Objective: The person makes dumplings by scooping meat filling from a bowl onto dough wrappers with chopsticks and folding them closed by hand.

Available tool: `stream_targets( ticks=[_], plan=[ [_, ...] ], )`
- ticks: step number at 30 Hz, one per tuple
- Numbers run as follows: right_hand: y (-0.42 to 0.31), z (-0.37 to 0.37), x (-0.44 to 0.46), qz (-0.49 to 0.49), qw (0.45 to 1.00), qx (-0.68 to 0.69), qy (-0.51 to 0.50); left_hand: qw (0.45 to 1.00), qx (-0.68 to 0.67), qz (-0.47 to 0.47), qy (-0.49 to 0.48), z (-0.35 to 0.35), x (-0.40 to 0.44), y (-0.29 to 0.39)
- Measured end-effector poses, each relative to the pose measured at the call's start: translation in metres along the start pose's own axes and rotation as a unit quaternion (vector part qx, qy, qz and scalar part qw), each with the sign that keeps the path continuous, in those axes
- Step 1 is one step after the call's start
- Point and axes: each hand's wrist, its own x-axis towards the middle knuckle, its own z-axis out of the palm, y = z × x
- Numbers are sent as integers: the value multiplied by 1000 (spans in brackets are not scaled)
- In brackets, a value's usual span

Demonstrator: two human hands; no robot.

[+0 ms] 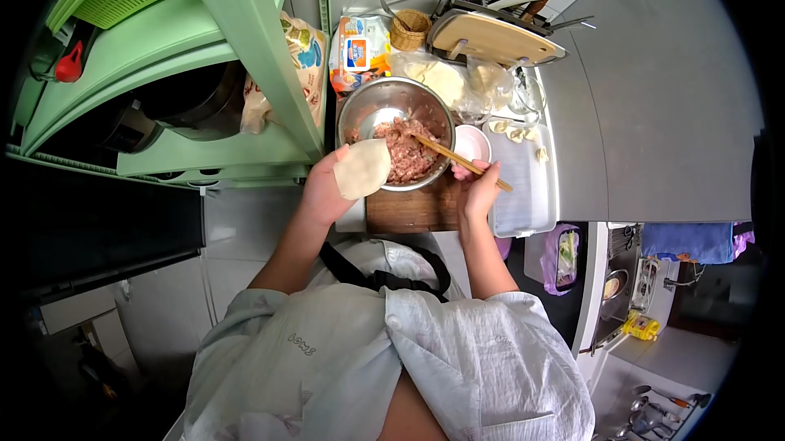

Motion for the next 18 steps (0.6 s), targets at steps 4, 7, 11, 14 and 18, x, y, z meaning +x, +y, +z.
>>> stream_targets(
  ticks=[4,7,11,14,18],
  plan=[
    [-28,1,-9,45,998,44,0,996,43,5,74,6,13,-6],
    [-55,12,-28,48,996,46,-57,996,17,-19,81,15,24,-11],
    [-69,26,-54,-48,987,-30,-150,999,-19,-24,17,32,30,-17],
    [-71,28,-66,-148,956,-123,-223,999,-7,-4,51,36,35,-20],
    [-81,24,-76,-231,881,-264,-317,992,0,31,119,30,40,-19]
  ],
)
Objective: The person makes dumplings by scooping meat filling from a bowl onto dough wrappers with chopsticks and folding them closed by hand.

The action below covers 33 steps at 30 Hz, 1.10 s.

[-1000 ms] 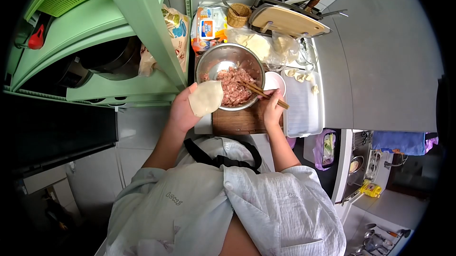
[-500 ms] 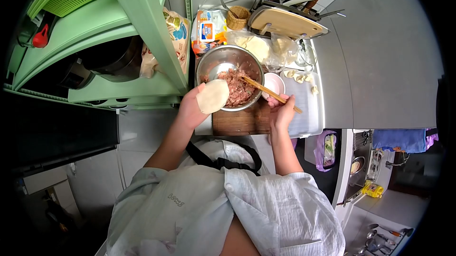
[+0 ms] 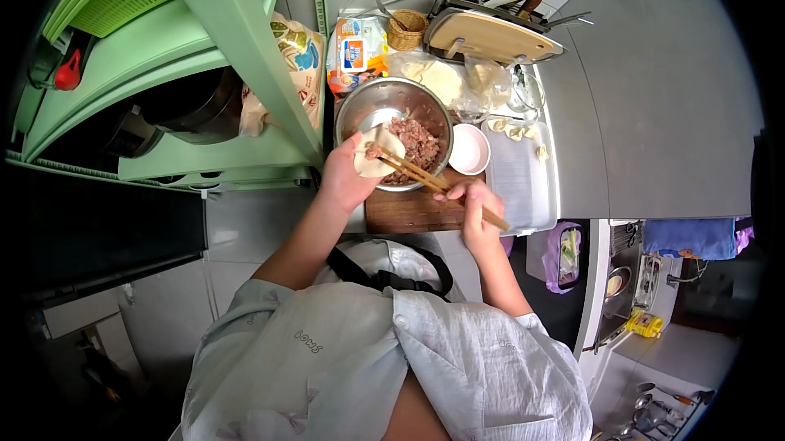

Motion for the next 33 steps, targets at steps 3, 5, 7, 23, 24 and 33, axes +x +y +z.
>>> stream_targets(
  ticks=[3,5,7,23,24,33],
  plan=[
    [-23,-7,7,-60,990,-116,-61,985,-77,-12,-153,-45,22,2],
    [-24,-16,5,-58,993,-95,-45,986,-77,11,-146,-46,21,6],
    [-24,-25,5,-49,998,-41,-15,997,-7,66,40,2,-4,10],
    [92,7,27,144,984,-4,107,996,0,80,36,-19,-12,18],
    [99,8,26,145,982,2,118,996,-1,80,39,-15,-14,18],
    [114,27,31,161,963,54,210,998,-20,62,25,-28,-10,17]
  ],
)
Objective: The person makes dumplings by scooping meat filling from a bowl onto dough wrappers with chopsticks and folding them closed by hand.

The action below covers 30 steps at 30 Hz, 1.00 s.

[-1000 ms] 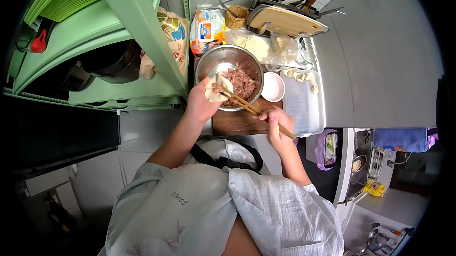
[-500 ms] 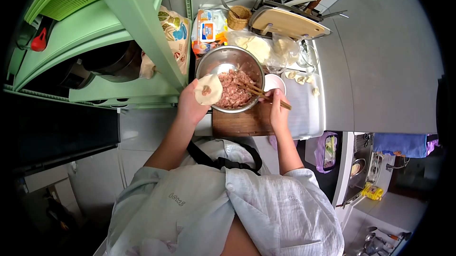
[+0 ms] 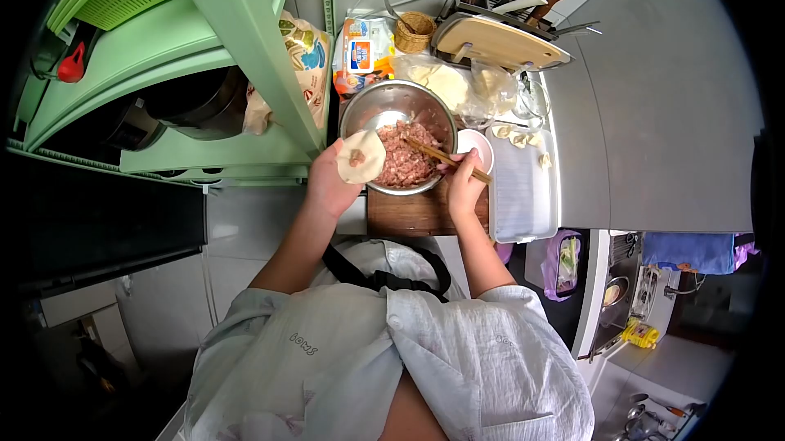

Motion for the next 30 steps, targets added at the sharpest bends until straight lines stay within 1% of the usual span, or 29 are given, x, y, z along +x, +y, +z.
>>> stream_targets(
  ticks=[2,5,7,10,13,14,17,20,23,26,28,30],
  plan=[
    [4,-1,3,9,999,43,30,1000,2,-4,4,-1,1,-1],
    [10,-10,8,25,993,114,35,1000,6,-4,10,0,0,-2],
    [-3,-12,8,53,988,140,48,1000,10,-4,20,2,-1,-3],
    [-6,-26,12,102,973,196,58,1000,9,-10,2,5,-4,-4],
    [-12,-37,14,153,962,214,74,1000,20,-4,14,4,-1,-7],
    [-16,-40,13,154,955,238,83,1000,21,-8,19,3,0,-8],
    [-27,-45,10,137,960,239,61,999,19,-17,34,4,1,-12],
    [-30,-51,13,160,953,252,53,999,17,-20,39,10,0,-15],
    [-18,-57,18,151,964,214,44,999,18,-20,34,11,2,-15],
    [-14,-57,16,129,979,160,13,999,24,-15,44,14,-2,-15],
    [-8,-57,16,138,977,161,16,998,37,-9,47,17,-5,-16],
    [-5,-58,17,146,973,175,20,999,19,-21,37,12,-3,-17]
  ],
)
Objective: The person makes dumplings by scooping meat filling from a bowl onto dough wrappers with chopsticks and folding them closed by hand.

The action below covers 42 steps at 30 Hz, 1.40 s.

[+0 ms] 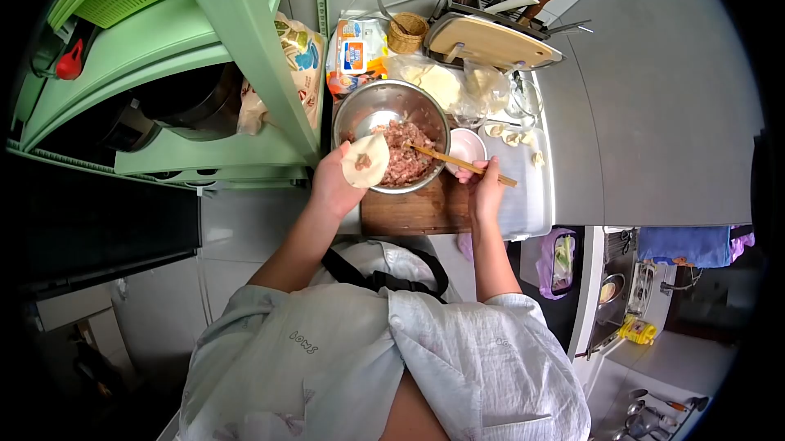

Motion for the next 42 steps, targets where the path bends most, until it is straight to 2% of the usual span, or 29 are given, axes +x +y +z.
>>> stream_targets(
  ticks=[5,8,11,17,20,23,26,28,34,37,40,42],
  plan=[
    [-9,2,-7,24,999,45,0,1000,-7,-5,-3,-5,0,-1],
    [-28,13,-22,28,995,87,-32,1000,-12,-21,-1,-8,1,-3],
    [-50,30,-43,52,990,81,-107,999,-15,-41,-21,-1,-2,-4],
    [-57,46,-67,-62,981,-15,-182,998,-7,-29,-64,22,-14,-2],
    [-71,49,-80,-134,956,-119,-232,996,-4,-13,-92,20,-16,2],
    [-91,57,-96,-154,930,-207,-261,997,-18,3,-79,14,-15,3],
    [-109,55,-107,-199,923,-204,-259,998,-28,41,-49,18,-16,4],
    [-113,59,-110,-208,933,-153,-251,997,-23,63,-43,24,-21,6],
    [-91,68,-108,-204,948,-146,-196,993,-64,-4,-98,30,-28,2],
    [-88,65,-112,-179,947,-155,-216,996,-47,-1,-80,31,-28,2],
    [-96,62,-114,-190,955,-79,-215,993,-49,8,-104,26,-27,3],
    [-96,65,-112,-198,951,-94,-216,992,-40,-3,-120,27,-30,3]
  ],
)
